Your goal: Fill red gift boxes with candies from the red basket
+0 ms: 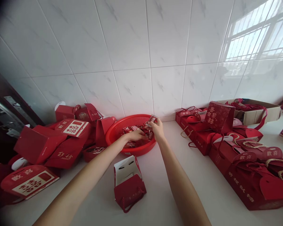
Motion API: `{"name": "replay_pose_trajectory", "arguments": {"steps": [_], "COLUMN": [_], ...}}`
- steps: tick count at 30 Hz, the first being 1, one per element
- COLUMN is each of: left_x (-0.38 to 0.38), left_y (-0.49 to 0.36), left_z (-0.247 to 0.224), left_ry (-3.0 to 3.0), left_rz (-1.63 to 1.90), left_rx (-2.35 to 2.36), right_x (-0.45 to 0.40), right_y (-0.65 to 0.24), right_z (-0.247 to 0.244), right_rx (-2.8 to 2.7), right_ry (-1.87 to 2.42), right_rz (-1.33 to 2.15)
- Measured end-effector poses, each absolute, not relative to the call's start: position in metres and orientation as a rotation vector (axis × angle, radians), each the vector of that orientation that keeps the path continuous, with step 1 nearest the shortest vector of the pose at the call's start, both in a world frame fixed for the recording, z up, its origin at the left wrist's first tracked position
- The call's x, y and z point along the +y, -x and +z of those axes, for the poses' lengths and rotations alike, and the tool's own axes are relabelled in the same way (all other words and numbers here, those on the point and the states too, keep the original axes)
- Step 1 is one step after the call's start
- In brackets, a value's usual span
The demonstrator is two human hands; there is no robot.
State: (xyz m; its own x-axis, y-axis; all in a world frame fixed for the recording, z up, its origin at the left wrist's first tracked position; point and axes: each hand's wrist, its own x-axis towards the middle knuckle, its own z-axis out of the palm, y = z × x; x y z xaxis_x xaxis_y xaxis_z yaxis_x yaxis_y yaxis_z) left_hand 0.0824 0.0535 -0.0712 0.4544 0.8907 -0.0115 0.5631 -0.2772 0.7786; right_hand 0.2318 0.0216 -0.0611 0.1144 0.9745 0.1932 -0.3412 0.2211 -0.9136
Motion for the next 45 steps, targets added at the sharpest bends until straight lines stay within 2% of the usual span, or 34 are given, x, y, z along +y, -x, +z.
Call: {"name": "replay_pose_trajectory", "arguments": {"steps": [5,13,20,31,40,45], "left_x": [0.052,0.060,0.055,0.052,0.047,0.040], "left_y": [-0.085,-0.078,-0.079,-0.076,-0.077,-0.081], "left_z": [-0.061,-0.056,-0.046,-0.039,-0.034,-0.036], "left_ry": [-1.749,-1.543,-1.380,-1.129,-1.293,-1.543], "left_rz": [0.480,0.891,1.166,1.260,1.313,1.212], "left_rx": [1.256,1.407,1.297,1.110,0.930,0.873], "right_x": [0.024,0.019,0.018,0.015,0.013,0.008], "right_y": [-0.232,-0.229,-0.228,-0.224,-0.225,-0.228], "right_z": [-0.061,-0.056,-0.056,-0.055,-0.055,-0.048], "right_rx": [-0.824,-0.760,-0.736,-0.837,-0.946,-0.950], "right_ry": [0.826,0.792,0.751,0.806,0.831,0.761], "right_rz": [1.094,1.115,1.112,1.087,1.195,1.324]}}
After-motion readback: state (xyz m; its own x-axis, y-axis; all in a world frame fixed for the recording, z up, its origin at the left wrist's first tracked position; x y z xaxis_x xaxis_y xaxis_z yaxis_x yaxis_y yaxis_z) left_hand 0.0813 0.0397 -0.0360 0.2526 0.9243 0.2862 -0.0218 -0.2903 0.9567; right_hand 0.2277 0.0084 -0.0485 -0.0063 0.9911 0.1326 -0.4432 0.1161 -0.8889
